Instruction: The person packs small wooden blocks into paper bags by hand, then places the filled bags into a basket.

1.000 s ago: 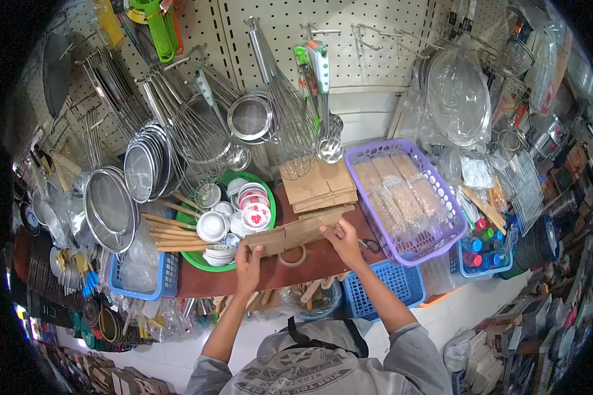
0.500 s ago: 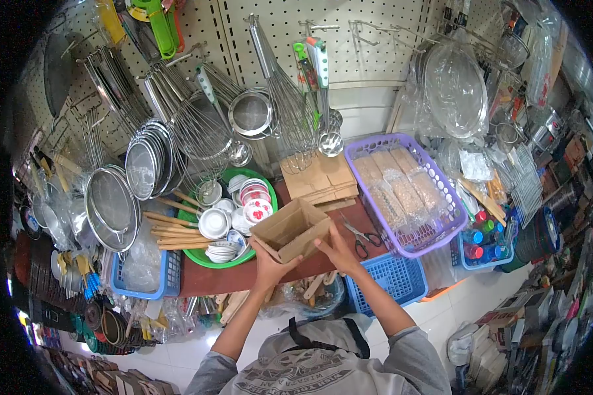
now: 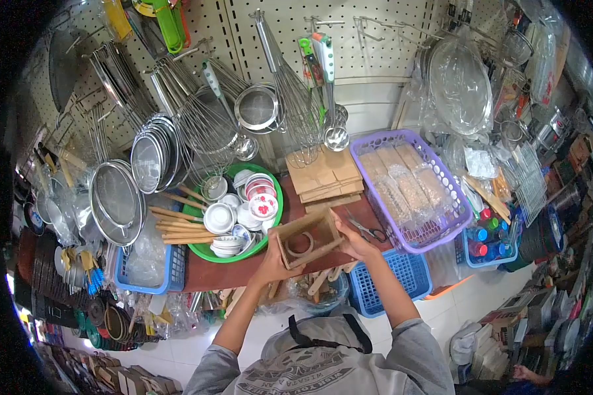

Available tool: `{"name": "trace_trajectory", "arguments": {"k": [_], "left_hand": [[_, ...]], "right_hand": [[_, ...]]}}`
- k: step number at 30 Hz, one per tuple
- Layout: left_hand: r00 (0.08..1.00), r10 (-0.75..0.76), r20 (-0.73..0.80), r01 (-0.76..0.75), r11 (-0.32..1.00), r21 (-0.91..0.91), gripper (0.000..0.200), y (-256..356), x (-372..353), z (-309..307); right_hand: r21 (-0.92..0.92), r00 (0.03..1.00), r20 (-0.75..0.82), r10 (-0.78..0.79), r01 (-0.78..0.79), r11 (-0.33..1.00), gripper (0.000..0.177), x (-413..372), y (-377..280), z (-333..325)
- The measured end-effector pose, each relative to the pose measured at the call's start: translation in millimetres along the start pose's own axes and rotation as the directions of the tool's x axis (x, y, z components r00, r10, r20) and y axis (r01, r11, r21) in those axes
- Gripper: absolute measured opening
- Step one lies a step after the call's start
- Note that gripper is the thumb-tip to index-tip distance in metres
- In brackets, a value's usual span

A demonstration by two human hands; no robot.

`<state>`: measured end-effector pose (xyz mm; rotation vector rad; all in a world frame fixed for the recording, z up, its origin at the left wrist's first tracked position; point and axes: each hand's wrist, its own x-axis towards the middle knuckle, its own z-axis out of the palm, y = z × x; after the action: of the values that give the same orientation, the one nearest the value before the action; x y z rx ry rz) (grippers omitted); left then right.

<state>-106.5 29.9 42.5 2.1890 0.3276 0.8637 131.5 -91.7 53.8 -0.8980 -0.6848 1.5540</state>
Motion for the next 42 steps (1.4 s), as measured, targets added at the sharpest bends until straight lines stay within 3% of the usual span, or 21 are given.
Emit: {"name": "trace_trajectory", "arguments": {"k": [4,8,15,18,19,22,25,28,31,38,40,42], "left_hand": [[0.997,0.018,0.070,-0.022,0.998,0.060,0.114,8.1,5.1,-10.0],[0.990,-0.049,0.131,0.034,0.993,0.111,0.117,8.1,9.2,-15.5],[0.995,-0.099,0.007,0.099,0.993,0.072,0.121,8.4,18.6,-6.6],[0.969,-0.247,0.030,0.246,0.939,-0.240,0.129,14.1,15.4,6.0],[0.963,-0.252,0.099,0.270,0.897,-0.349,0.130,14.9,15.8,5.4],[0.946,-0.219,0.240,0.325,0.657,-0.680,0.130,26.0,20.0,1.4],[0.911,-0.307,0.275,0.398,0.478,-0.783,0.122,25.4,21.2,4.5],[0.906,-0.338,0.254,0.422,0.694,-0.583,0.112,28.0,27.0,5.1],[0.886,-0.411,0.218,0.460,0.706,-0.538,0.118,50.4,33.8,8.0],[0.883,-0.432,0.183,0.461,0.722,-0.517,0.102,47.8,33.9,23.4],[0.904,-0.409,0.122,0.409,0.746,-0.526,0.088,38.0,29.1,31.0],[0.873,-0.479,0.093,0.445,0.703,-0.555,0.088,36.5,24.5,39.3]], "right_hand": [[-0.094,0.993,0.113,0.037,-0.026,0.995,0.080,3.8,-3.8,-3.2],[-0.190,0.997,0.071,0.026,-0.012,0.982,0.083,8.5,-0.9,-1.4],[-0.335,0.988,-0.047,-0.148,0.124,0.934,0.081,5.2,-16.3,10.4],[-0.348,0.977,-0.077,-0.199,0.161,0.923,0.081,3.4,-25.2,8.5],[-0.357,0.974,-0.084,-0.211,0.168,0.919,0.081,1.8,-30.4,8.9],[-0.413,0.969,-0.095,-0.227,0.169,0.895,0.081,-3.9,-41.2,7.3],[-0.491,0.967,-0.061,-0.249,0.188,0.851,0.080,-7.5,-45.5,3.6],[-0.522,0.967,-0.038,-0.253,0.196,0.830,0.078,-8.3,-45.8,-1.6],[-0.487,0.974,-0.036,-0.224,0.178,0.855,0.073,-7.2,-46.8,-6.7],[-0.507,0.981,-0.115,-0.156,0.077,0.858,0.044,4.6,-35.2,-32.9],[-0.463,0.981,-0.156,-0.119,0.033,0.886,0.047,4.1,-35.1,-33.8],[-0.424,0.977,-0.189,-0.097,0.008,0.905,0.052,5.3,-32.5,-35.0]]}}
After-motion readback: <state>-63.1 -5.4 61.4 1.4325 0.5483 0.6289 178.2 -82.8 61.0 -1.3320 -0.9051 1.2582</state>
